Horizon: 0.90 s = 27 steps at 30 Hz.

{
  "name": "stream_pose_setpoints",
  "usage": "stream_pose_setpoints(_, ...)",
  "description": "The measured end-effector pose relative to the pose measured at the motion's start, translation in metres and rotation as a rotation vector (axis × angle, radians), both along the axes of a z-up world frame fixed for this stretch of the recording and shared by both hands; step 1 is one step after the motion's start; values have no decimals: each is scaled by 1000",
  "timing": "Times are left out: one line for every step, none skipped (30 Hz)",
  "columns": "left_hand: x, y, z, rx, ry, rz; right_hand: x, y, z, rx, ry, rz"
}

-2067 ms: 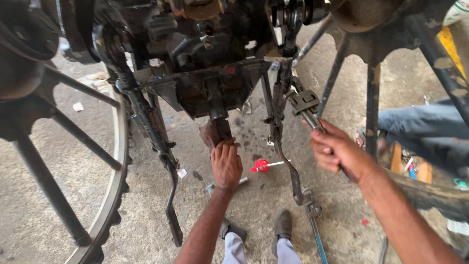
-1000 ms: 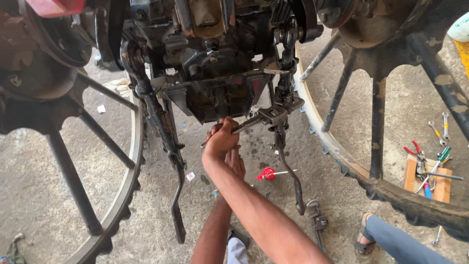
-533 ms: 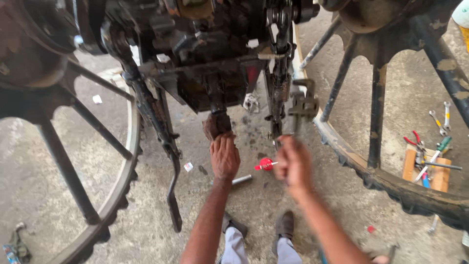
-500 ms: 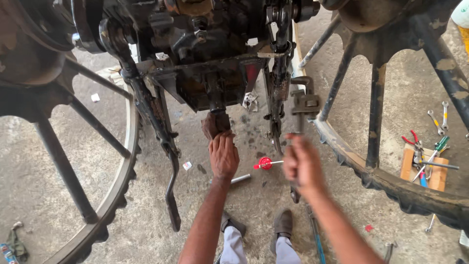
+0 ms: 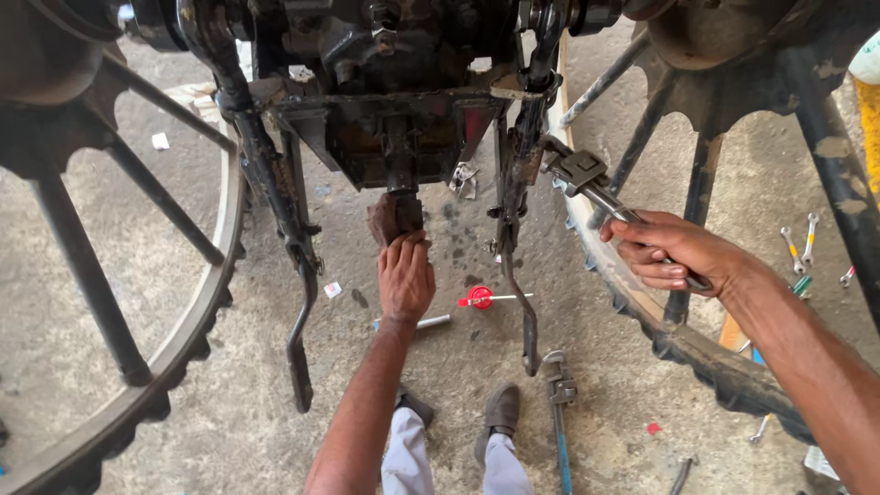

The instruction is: The person uses a pipe wrench and a smaller wrench to loosen and remove a heavy metal component from the rear of a tractor. They wipe the part with a cloth and then reattach it using the wrenches.

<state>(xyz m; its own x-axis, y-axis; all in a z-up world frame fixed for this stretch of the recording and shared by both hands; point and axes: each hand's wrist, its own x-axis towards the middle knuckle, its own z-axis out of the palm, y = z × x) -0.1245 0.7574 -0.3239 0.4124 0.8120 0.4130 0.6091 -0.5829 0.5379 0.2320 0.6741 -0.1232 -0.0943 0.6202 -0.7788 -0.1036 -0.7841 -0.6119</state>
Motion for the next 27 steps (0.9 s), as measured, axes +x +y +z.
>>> stream_pose_setpoints(0,0,-1,-1,6,-1,2,1,1,9,-95,11)
stream_pose_setpoints(0,0,-3,-1,11,-2,4,1,2,-43,-133,67)
stream_pose_setpoints(0,0,-4,-5,18,-2,5,2,1,-95,-169,124)
stream_pose_setpoints(0,-1,-6,-9,25,-1,6,4,-1,-148,-207,181)
stream_pose_setpoints(0,0,-7,-11,32,-1,6,6,-4,-142,-340,295)
stream_pose_setpoints(1,1,-8,-13,40,3,6,9,-9,-134,-473,409)
stream_pose_setpoints(1,1,-10,-16,49,5,4,11,-15,-126,-605,522)
stream_pose_setpoints(1,1,-12,-20,57,8,4,13,-21,-109,-719,572)
stream_pose_setpoints(0,1,-13,-17,60,8,3,15,-27,-89,-831,622)
stream_pose_setpoints(-1,1,-13,-13,62,9,2,16,-34,-67,-943,671)
stream_pose_setpoints(0,0,-14,-10,62,3,4,15,-38,-18,-1017,706)
stream_pose_setpoints(1,-1,-15,-16,66,4,8,15,-40,33,-1089,740)
stream_pose_setpoints(2,-1,-15,-18,70,6,13,17,-42,89,-1163,773)
stream_pose_setpoints(3,0,-14,-20,74,8,20,20,-42,118,-1265,832)
stream_pose_setpoints(2,1,-14,-21,67,11,30,25,-41,148,-1364,892)
stream_pose_setpoints(2,1,-13,-23,60,14,38,33,-41,179,-1463,952)
stream_pose_setpoints(1,1,-12,-26,54,14,47,41,-42,322,-1507,966)
stream_pose_setpoints(-1,2,-11,-30,40,6,59,50,-40,466,-1547,974)
stream_pose_setpoints(-2,1,-9,-37,25,-3,68,58,-41,609,-1584,981)
stream_pose_setpoints(-2,1,-7,-44,11,-12,75,68,-46,527,-1604,920)
stream_pose_setpoints(-1,1,-5,-41,1,-17,80,79,-52,449,-1619,867)
stream_pose_setpoints(0,0,-3,-38,-9,-22,85,87,-58,372,-1631,814)
stream_pose_setpoints(-3,-1,0,-32,-13,-19,88,96,-64,353,-1697,908)
stream_pose_setpoints(-4,-1,3,-25,-12,-19,91,102,-70,335,-1762,1002)
stream_pose_setpoints(-3,0,5,-14,-13,-16,96,110,-75,321,-1831,1096)
stream_pose_setpoints(-2,2,6,-3,-13,-14,102,117,-80,380,-1843,1098)
stream_pose_setpoints(-1,2,7,0,-8,-13,108,126,-85,451,-1848,1105)
